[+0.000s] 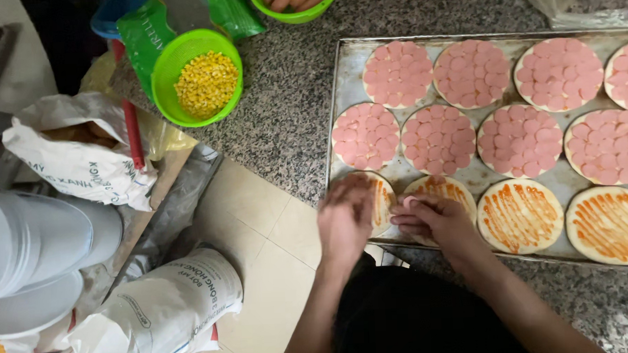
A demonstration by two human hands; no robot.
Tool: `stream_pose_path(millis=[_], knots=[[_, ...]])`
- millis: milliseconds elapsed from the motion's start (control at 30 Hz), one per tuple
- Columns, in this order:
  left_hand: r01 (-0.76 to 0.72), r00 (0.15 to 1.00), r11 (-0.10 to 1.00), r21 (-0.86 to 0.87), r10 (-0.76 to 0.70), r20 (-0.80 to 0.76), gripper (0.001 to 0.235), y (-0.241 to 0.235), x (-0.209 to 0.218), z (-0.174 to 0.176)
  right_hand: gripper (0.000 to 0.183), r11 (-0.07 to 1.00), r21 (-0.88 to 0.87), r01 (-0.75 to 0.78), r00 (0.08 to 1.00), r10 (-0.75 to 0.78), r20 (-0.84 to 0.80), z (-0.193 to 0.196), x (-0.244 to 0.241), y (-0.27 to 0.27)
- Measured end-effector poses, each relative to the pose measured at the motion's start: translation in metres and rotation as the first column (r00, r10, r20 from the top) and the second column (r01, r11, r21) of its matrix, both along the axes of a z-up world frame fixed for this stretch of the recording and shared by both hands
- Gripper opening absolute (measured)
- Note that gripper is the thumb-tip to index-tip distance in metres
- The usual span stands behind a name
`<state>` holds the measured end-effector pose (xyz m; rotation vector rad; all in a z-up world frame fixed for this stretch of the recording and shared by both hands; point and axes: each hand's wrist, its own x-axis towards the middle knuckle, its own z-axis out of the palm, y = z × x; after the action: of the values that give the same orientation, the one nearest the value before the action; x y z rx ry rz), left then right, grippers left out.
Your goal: The person places sliced meat onto small round dough bases arranged on a baking tray. The person repeatedly picks slices from a green bowl and arranges them in overlapping patterns on each base.
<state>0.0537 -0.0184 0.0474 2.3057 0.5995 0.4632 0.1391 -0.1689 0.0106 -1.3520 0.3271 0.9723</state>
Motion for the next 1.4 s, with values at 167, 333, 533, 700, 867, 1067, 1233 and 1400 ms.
stream_pose_path(millis=[167,333,533,700,867,1067,1233,1400], knots=[[-0.123,0.99,0.992,-0.029,0.12,-0.075,0.013,0.008,0.013,-0.034,0.026,1.0,-0.021,0.006,0.998,-0.004,0.058,-0.006,0.017,-0.015],[-0.026,0.996,0.98,0.198,0.042,-0.075,0.01,0.0,0.025,-0.046,0.025,1.0,-0.015,0.005,0.998,-0.004,0.064,-0.011,0.02,-0.015],[-0.057,0.99,0.926,0.374,0.101,-0.101,0.014,0.001,0.03,-0.037,0.024,1.0,-0.026,0.006,1.0,-0.005,0.022,-0.02,0.013,-0.011],[-0.061,0.991,0.913,0.405,0.102,-0.082,0.014,0.0,0.032,-0.027,0.026,0.999,-0.04,-0.006,1.0,0.007,0.02,-0.017,0.013,-0.008],[-0.104,0.988,0.903,0.416,0.142,-0.062,0.015,-0.003,0.032,-0.026,0.027,0.998,-0.058,-0.027,1.0,0.028,0.009,-0.012,0.012,-0.005],[0.002,0.999,1.0,0.013,-0.002,0.05,0.011,-0.011,0.022,-0.016,0.029,0.998,-0.041,-0.052,0.999,0.052,0.014,-0.03,0.009,-0.008],[-0.047,0.999,0.969,-0.241,0.047,-0.004,0.008,-0.028,-0.005,-0.07,0.028,0.997,-0.026,-0.07,0.998,0.069,-0.012,-0.018,0.003,-0.001],[-0.131,0.99,0.986,-0.101,0.135,0.032,0.014,-0.008,0.004,-0.031,0.033,0.998,-0.024,-0.054,0.999,0.054,-0.002,-0.008,0.006,-0.006]])
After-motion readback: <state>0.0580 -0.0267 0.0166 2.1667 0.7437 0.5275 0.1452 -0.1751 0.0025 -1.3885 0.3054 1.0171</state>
